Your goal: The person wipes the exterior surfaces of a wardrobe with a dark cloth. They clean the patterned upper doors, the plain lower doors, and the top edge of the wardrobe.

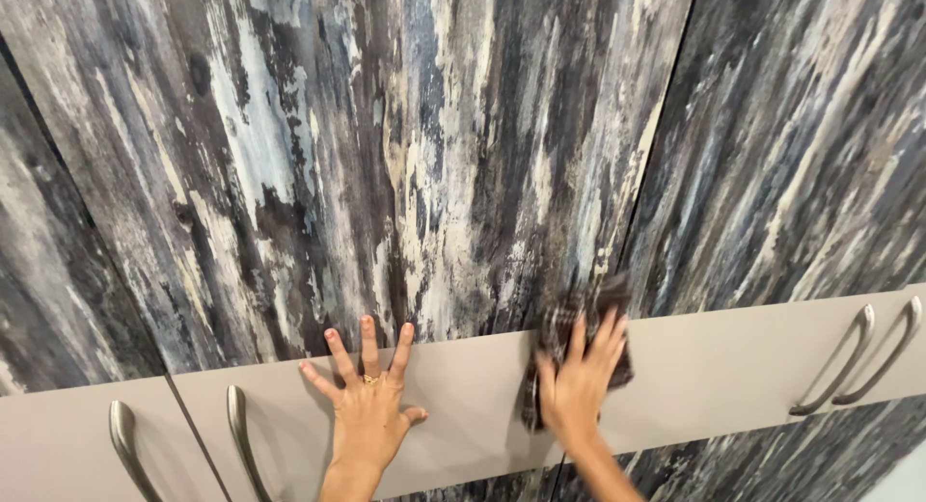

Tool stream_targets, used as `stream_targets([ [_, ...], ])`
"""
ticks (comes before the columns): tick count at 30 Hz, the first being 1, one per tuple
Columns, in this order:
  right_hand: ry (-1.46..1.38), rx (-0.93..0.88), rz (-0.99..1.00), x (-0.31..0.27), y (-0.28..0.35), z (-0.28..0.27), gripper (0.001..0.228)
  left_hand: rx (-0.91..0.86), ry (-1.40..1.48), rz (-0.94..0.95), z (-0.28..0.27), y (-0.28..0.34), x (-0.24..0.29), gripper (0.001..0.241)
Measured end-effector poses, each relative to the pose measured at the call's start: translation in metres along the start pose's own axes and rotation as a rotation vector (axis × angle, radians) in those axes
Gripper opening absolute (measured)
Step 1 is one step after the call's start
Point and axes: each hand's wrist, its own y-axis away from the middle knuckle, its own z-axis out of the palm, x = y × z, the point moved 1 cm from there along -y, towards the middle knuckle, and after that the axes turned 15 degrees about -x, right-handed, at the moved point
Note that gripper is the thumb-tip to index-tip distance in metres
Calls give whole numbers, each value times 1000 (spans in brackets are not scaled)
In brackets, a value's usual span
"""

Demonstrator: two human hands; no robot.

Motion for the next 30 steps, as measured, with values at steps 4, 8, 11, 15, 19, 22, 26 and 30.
stream_targets([
  [4, -52, 156, -184, -46, -71, -8, 76, 36, 39, 2, -1, 0, 3, 132],
  [8, 147, -97, -597, -79, -41, 0, 77, 101, 53, 68, -14, 16, -7, 116],
  [11, 311, -244, -809, -59, -2, -4, 78, 48, -50, 87, -37, 39, -25, 114],
  [15, 243, -172, -552, -29, -3, -16, 75, 93, -166, 137, -69, 69, -50, 115],
  [19, -161, 206, -99, -75, -56, -13, 79, 88, -119, 132, -78, 77, -56, 114],
  [22, -113, 115, -203, -143, -69, 4, 80, 119, -49, 156, -65, 73, -57, 110],
  [26, 215, -80, -838, -181, -24, 12, 76, 305, -21, 226, -38, 72, -79, 66],
  [30, 275, -166, -991, -164, 5, 1, 68, 533, 46, 215, -25, 100, -140, 32],
])
